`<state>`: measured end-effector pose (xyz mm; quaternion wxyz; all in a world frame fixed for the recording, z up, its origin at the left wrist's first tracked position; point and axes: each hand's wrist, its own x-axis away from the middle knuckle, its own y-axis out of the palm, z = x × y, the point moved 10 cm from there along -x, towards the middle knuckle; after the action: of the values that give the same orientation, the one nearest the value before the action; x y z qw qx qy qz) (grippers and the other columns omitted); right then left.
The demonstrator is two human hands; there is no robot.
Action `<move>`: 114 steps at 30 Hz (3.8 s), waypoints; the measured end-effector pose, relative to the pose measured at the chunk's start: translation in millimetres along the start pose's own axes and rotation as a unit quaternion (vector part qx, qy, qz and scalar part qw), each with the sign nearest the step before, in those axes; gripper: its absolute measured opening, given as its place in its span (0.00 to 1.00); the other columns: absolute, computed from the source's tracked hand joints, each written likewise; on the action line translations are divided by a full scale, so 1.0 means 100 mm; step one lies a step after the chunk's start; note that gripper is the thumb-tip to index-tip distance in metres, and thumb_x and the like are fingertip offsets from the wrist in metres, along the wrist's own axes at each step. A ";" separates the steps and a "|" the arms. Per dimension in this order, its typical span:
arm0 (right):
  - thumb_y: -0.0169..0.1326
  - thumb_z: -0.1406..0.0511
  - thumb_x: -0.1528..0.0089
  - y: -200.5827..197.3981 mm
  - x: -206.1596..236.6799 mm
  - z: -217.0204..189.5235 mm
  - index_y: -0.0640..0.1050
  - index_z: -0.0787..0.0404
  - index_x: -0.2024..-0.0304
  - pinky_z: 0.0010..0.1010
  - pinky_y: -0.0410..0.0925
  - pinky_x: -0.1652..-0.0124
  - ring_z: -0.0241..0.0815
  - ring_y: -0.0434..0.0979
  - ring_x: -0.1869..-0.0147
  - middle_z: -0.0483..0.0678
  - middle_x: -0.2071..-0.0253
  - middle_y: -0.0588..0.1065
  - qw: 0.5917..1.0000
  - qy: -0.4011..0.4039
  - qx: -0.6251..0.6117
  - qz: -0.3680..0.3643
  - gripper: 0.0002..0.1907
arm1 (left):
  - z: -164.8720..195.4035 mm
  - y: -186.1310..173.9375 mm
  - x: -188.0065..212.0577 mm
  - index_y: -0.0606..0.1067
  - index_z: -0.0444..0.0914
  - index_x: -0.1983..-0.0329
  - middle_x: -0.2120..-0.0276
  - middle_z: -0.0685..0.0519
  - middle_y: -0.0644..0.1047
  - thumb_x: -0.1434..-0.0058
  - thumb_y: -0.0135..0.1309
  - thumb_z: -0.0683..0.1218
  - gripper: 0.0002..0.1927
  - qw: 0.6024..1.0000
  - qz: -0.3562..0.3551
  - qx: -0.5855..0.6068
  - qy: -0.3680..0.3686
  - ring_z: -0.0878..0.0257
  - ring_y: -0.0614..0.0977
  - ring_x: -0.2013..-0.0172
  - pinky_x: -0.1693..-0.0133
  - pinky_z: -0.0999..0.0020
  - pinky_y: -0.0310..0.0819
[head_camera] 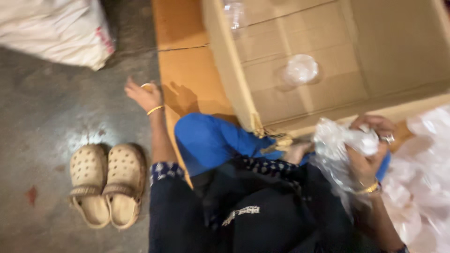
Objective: The person sits on the floor with a cardboard box on their lap and removes clear plastic cups from white poly bags, placing the cups into the box and setting used bags aside. They continue bag by bag, occasionally reaching for a new bag from the pile beside them.
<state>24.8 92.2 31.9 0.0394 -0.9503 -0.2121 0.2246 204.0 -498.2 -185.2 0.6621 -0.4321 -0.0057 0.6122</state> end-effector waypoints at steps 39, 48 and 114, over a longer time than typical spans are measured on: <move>0.63 0.73 0.39 -1.05 -0.31 0.28 0.73 0.58 0.59 0.26 0.70 0.53 0.33 0.75 0.55 0.44 0.60 0.76 0.940 -0.017 -0.205 0.271 0.12 | 5.97 -0.48 1.95 0.71 0.35 0.52 0.53 0.50 0.74 0.29 0.55 0.41 0.07 0.588 -0.509 0.585 0.229 0.60 0.76 0.51 0.45 0.69 0.72; 0.63 0.74 0.35 -0.96 -0.26 0.30 0.73 0.61 0.57 0.29 0.72 0.50 0.35 0.77 0.51 0.47 0.58 0.77 0.938 -0.027 -0.236 0.252 0.11 | 5.91 -0.50 2.00 0.75 0.33 0.66 0.73 0.50 0.74 0.31 0.58 0.42 0.09 0.700 -0.464 0.459 0.290 0.58 0.76 0.69 0.64 0.67 0.69; 0.53 0.52 0.36 -0.31 -1.75 3.51 0.81 0.58 0.52 0.51 0.71 0.53 0.59 0.78 0.50 0.57 0.53 0.78 0.716 0.411 0.474 -0.305 0.20 | 3.88 3.22 2.81 0.76 0.37 0.49 0.61 0.45 0.80 0.33 0.48 0.58 0.21 0.644 -0.586 0.280 -0.404 0.53 0.80 0.70 0.72 0.54 0.78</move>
<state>-284.1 39.5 -205.5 0.6348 -0.6892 -0.3193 -0.1416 -193.1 -89.7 -275.2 0.9040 0.1578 -0.3529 0.1826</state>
